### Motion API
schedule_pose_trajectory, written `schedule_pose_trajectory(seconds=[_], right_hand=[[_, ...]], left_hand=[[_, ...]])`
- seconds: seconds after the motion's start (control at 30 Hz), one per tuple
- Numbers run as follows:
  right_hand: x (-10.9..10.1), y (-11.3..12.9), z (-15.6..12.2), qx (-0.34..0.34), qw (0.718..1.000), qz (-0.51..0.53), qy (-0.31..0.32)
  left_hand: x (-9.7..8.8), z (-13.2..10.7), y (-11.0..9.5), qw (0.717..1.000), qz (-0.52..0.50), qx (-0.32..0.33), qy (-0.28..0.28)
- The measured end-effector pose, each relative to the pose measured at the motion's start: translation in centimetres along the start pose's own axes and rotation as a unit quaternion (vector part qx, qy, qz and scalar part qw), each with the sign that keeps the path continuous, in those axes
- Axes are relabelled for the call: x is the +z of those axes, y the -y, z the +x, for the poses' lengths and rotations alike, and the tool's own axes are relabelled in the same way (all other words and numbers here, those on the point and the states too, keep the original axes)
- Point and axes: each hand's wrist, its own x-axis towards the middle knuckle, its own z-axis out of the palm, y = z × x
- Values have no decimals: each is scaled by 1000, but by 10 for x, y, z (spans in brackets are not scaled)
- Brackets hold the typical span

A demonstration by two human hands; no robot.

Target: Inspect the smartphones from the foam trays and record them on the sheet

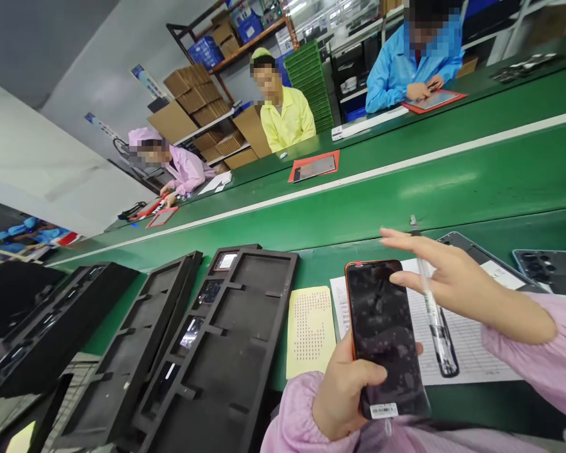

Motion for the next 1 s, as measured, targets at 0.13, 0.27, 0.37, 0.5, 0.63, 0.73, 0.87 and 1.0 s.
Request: schedule_pose_trajectory(seconds=[0.13,0.27,0.37,0.5,0.63,0.73,0.87,1.0], right_hand=[[2,1,16,-64,993,56,75],[9,-2,12,-65,995,57,39],[16,-27,-3,-44,996,-74,22],[26,-75,-33,-46,979,-183,77],[27,-82,-44,-29,975,-214,49],[22,-49,-28,-20,985,-169,34],[20,-2,1,-48,997,28,48],[29,15,10,-120,991,51,13]], left_hand=[[9,-2,-1,998,41,-36,8],[9,-2,-6,998,47,-28,-25],[-1,-4,-11,998,32,9,-55],[-14,-11,-18,995,17,43,-87],[-14,-13,-17,996,24,23,-81],[-11,-14,-12,994,48,-11,-94],[-9,-19,-8,988,103,-48,-102],[-15,-23,-9,986,132,-47,-85]])
